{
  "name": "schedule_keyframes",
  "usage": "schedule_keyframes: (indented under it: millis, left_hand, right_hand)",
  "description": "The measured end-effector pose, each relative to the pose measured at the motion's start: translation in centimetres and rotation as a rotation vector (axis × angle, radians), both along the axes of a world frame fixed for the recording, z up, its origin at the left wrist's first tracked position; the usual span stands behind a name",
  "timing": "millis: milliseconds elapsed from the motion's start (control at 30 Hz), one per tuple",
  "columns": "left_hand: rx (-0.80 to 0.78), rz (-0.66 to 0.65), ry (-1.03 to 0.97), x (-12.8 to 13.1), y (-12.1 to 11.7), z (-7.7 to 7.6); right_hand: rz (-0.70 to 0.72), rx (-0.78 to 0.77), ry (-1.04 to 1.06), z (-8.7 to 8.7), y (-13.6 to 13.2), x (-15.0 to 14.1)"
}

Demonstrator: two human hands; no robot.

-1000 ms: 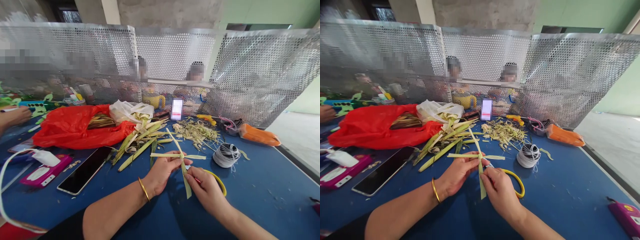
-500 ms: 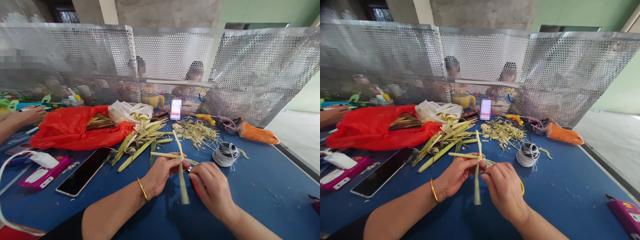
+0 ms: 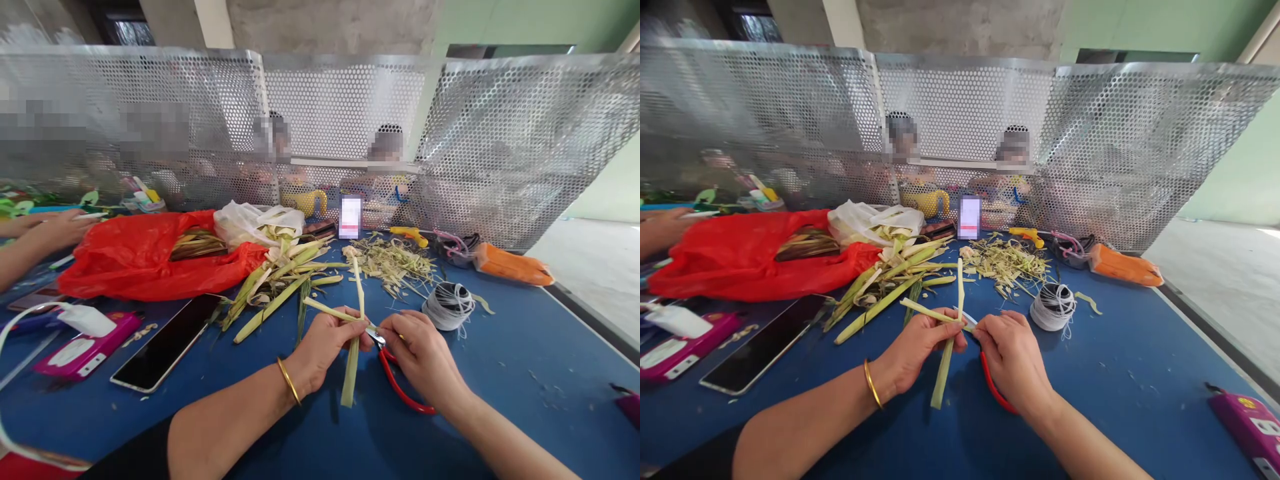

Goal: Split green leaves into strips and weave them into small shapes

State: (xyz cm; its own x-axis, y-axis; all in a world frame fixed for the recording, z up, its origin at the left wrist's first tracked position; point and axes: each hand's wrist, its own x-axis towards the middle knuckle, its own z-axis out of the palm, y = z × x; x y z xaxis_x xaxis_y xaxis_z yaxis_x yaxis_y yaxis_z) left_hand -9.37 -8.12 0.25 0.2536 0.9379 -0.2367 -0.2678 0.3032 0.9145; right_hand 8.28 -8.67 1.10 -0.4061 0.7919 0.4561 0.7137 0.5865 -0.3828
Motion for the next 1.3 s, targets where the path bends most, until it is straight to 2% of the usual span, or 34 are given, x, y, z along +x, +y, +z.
schedule_keyframes:
  millis: [100, 167, 200, 333, 400, 467, 533, 667, 733, 833, 900, 967, 1133, 1233, 1300]
  left_hand:
    - [-0.017, 0.054, -0.093, -0.2, 0.2, 0.1]
    - [0.019, 0.041, -0.17, -0.2, 0.2, 0.3]
    - [0.039, 0.016, -0.202, -0.2, 0.1, 0.4]
    - [0.07, -0.116, -0.288, 0.1, -0.6, 0.3]
    - [0.083, -0.186, -0.304, 0.0, -0.7, 0.2]
    - [0.082, -0.241, -0.289, -0.2, -0.5, 0.2]
    - [0.031, -0.239, -0.224, -0.6, 0.1, 0.3]
    - [-0.13, -0.028, -0.078, -1.3, 1.3, 0.3]
    - [-0.164, -0.004, -0.14, -1.5, 1.7, 0.3]
    - [-0.157, -0.015, -0.243, -1.7, 1.9, 0.4]
    - [-0.126, -0.007, -0.252, -1.7, 1.7, 0.4]
    - [-0.094, -0.064, -0.223, -1.7, 1.4, 0.5]
    - [-0.031, -0.235, -0.134, -1.3, 0.7, 0.7]
    - [-0.004, -0.254, -0.113, -1.1, 0.5, 0.7]
    - [0.001, -0.207, -0.094, -1.0, 0.4, 0.7]
  right_hand:
    - [-0.079, 0.263, -0.016, 0.3, -0.1, 0.2]
    - [-0.083, 0.289, 0.001, 0.3, -0.3, 0.1]
    - [-0.071, 0.226, 0.019, 0.2, -0.4, 0.0]
    - [-0.079, -0.215, 0.144, -1.2, -0.4, -0.7]
    - [-0.075, -0.313, 0.223, -1.8, 0.0, -0.8]
    - [-0.075, -0.269, 0.27, -1.9, 0.3, -0.4]
    - [-0.102, -0.135, 0.253, -1.5, 0.6, 0.1]
    - [-0.082, 0.082, 0.113, -0.3, 0.7, 0.8]
    - [-0.038, 0.094, 0.079, 0.0, 0.7, 0.8]
    - [-0.048, 0.05, 0.129, 0.2, 0.7, 0.8]
    - [-0.07, 0.031, 0.183, 0.1, 0.8, 1.0]
    - [-0.059, 0.027, 0.188, 0.1, 0.8, 1.1]
    - [0.13, 0.076, -0.081, -0.2, 0.8, 1.0]
    - [0.135, 0.109, -0.157, -0.4, 0.9, 0.8]
    - [0.122, 0.114, -0.157, -0.5, 0.8, 0.7]
